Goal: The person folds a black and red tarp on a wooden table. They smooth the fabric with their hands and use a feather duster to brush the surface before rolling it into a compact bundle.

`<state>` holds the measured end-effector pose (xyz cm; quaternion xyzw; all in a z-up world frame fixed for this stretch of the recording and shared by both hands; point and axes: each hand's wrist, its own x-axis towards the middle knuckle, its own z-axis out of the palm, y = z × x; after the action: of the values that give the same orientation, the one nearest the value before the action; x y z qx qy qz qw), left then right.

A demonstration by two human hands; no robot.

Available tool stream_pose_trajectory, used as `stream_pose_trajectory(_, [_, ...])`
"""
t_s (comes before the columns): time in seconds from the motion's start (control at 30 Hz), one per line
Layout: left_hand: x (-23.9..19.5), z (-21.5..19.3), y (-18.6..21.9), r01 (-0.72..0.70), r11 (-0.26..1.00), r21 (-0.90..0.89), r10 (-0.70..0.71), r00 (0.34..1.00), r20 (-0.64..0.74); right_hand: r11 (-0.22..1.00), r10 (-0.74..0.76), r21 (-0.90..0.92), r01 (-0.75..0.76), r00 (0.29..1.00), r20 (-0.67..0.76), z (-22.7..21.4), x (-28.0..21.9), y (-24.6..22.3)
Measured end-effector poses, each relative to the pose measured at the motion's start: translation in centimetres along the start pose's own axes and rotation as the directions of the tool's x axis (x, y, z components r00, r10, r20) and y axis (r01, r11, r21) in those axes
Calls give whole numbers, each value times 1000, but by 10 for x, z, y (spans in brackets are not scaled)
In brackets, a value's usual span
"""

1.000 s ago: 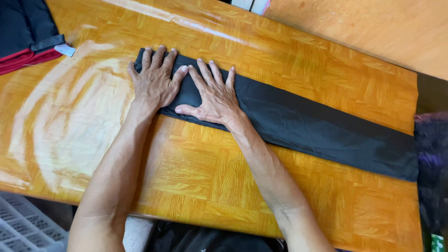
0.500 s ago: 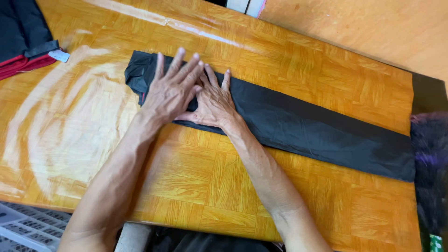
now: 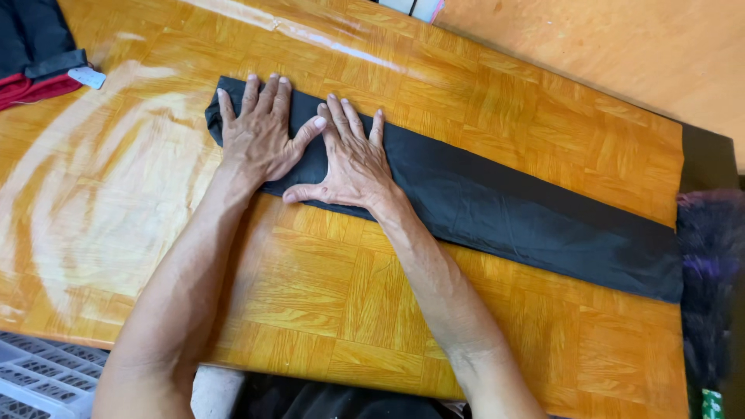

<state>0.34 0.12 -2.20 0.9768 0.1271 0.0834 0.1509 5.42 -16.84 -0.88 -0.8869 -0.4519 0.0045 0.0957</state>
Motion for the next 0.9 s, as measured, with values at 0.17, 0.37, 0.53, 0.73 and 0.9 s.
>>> stream_pose_trajectory(0.17, [5, 16, -15, 91, 995, 51, -84, 988, -128, 1000, -5, -30, 5, 1000, -17, 2, -1, 0])
stream_pose_trajectory(0.37, [-21, 1, 17, -176, 983, 52, 184, 930, -319, 1000, 17, -3, -17, 999, 44, -4, 0, -3])
stream_pose_trajectory(0.53, [-29, 12, 24, -178, 973, -150, 163, 981, -109, 998, 9, 62, -14, 996, 84, -20, -9, -8])
stream_pose_trajectory(0.73, [-22, 5, 17, -101, 995, -8, 100, 990, -104, 999, 14, -41, -13, 1000, 17, 0, 0, -2])
stream_pose_trajectory(0.9, [-19, 4, 8, -6, 1000, 12, 7, 995, -103, 999, 11, -40, -10, 1000, 19, 3, -1, 1])
